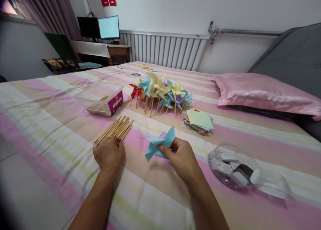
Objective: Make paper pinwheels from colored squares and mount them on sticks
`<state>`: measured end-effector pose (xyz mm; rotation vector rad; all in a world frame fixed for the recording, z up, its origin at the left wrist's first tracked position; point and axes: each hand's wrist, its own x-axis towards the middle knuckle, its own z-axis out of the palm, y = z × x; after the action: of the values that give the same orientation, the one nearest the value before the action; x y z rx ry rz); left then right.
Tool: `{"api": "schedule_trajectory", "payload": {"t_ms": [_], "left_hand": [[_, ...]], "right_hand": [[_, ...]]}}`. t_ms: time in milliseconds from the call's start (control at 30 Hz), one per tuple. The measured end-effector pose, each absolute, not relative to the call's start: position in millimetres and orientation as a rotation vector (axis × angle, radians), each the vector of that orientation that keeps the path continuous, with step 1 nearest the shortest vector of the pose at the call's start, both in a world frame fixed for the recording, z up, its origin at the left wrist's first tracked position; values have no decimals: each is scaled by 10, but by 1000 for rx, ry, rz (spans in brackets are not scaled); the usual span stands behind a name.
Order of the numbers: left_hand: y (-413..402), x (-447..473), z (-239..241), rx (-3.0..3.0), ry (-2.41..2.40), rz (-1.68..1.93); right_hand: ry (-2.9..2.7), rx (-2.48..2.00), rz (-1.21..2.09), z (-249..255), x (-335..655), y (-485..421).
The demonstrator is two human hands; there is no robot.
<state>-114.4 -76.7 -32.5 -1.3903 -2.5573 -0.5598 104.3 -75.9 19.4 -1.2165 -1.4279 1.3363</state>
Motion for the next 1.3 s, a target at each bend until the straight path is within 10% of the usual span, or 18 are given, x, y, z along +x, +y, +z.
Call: {"api": "schedule_trajectory", "payload": {"t_ms": [733, 1067, 1300], "left_hand": [[-795, -1150, -202, -1344, -2642, -545], [-768, -926, -243, -1911, -2158, -1947], [-836, -729, -157, -2353, -1984, -2253]], "right_hand": [[-1432, -1212, 1360, 227, 1019, -766], [-1490, -1082, 1342, 205, 1175, -711], [-1674, -835, 1096, 323, 1315, -725]]}}
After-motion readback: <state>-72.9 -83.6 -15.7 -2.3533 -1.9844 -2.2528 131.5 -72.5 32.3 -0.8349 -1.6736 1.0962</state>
